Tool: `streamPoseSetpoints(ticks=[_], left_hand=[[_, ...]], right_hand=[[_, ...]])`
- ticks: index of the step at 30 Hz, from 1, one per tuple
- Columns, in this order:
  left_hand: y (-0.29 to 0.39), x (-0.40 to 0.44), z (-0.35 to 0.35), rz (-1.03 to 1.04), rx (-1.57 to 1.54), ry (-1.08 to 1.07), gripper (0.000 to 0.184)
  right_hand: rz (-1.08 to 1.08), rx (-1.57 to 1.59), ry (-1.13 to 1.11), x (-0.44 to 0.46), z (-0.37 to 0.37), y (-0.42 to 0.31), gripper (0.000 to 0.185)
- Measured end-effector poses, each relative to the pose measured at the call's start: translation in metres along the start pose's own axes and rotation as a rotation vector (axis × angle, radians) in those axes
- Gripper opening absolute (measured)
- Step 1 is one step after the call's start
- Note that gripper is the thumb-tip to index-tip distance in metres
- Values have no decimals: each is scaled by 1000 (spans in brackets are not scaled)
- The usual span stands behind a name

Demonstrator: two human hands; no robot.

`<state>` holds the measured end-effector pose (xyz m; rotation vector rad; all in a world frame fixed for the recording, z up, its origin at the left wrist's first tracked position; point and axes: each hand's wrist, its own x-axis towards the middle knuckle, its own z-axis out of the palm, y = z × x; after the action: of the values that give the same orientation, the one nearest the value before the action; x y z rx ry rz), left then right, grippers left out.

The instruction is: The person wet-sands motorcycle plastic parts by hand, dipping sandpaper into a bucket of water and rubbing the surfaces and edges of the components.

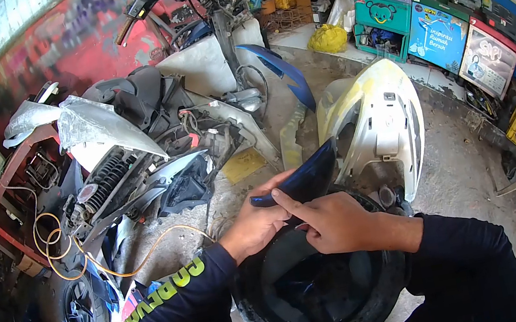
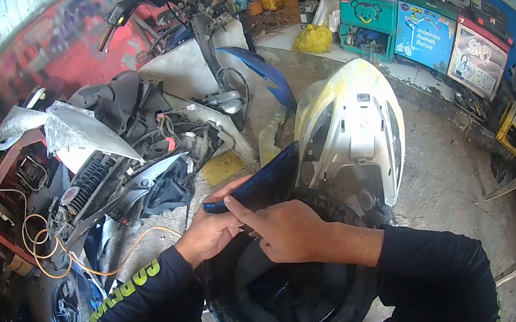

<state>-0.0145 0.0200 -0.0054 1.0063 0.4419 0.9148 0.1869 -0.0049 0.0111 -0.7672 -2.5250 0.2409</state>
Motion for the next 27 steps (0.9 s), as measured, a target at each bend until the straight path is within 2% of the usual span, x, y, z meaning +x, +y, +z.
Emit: streamPoseSetpoints(ticks=[8,10,11,14,15,16,18,19,21,22,24,25,27], left_hand=[[3,-5,-4,-24,3,0,73],[1,-2,-10,-40,-22,19,73],[1,-2,-12,-57,-16,45,72],[-18,3,-38,-98,-6,133,70],[-27,5,-53,-137,64,172,69],[-35,7,-62,-144,149,217,65],[-63,10,-92,-207,268,312,60],[-66,7,-90,-223,261,317,60],[-72,5,-88,-306,638,475,50],[-83,4,-95,-314,631,480,50],[-113,1,-117,-206,707,492,43],[-123,-1,-123,-216,705,493,43],[-133,-2,-127,-213,844,494,38]], right_hand=[[27,-60,11,-6,-5,20,85],[204,-43,28,-11,-4,28,82],[264,-40,32,-13,-3,31,75],[389,-76,8,-20,21,60,66],[400,37,61,-20,30,67,49],[416,53,49,-15,35,74,49],[807,396,-327,-4,47,86,35],[816,408,-338,-9,65,93,35],[926,515,-139,-20,121,122,25],[930,519,-150,-32,158,141,25],[1108,715,74,-70,246,188,24],[1115,721,69,-92,288,212,24],[1411,775,202,-122,337,238,26]])
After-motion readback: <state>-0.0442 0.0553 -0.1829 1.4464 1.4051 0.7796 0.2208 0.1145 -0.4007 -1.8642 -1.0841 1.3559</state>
